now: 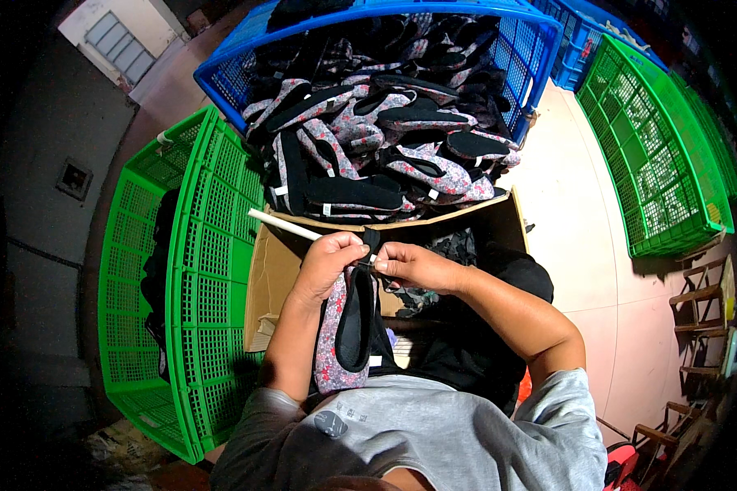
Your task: The person sits on the floor and sews the insole to the upper of a floral-patterned slipper using a needle and thread. They pull the thread through the fabric repeatedly to secure the parts together. After finishing one slipper, they place it into a green crate and pick up another slipper to continue the sewing process.
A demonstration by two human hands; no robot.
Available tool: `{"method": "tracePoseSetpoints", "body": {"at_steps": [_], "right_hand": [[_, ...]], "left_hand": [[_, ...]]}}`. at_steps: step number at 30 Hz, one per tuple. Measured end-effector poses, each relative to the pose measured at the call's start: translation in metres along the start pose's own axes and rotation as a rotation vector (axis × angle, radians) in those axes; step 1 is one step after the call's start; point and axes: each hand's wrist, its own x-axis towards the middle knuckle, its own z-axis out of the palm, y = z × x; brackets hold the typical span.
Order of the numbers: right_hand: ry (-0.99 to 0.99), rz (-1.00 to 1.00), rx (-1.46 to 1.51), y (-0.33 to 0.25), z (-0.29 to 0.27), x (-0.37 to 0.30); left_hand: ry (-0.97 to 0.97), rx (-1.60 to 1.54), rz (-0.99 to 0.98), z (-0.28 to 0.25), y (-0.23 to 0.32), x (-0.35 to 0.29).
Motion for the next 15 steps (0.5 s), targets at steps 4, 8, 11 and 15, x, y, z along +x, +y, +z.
{"method": "tracePoseSetpoints", "body": {"at_steps": [4,8,11,15], "right_hand": [[0.025,-0.001,-0.003,-0.002,0.000,0.000],[0.017,-0.007,0.006,0.000,-0.003,-0.003],[0.009,-0.041,0.068,-0.005,-0.004,-0.010],[0.013,-0.065,0.043,-0.009,0.002,-0.014]], "left_hand": [[0.010,-0.010,0.000,0.000,0.000,0.000],[0.047,0.014,0.032,-0.002,0.001,-0.001],[0.097,0.022,0.095,-0.002,0.003,-0.009],[0.140,0.207,0.249,-0.012,-0.003,-0.023]]}}
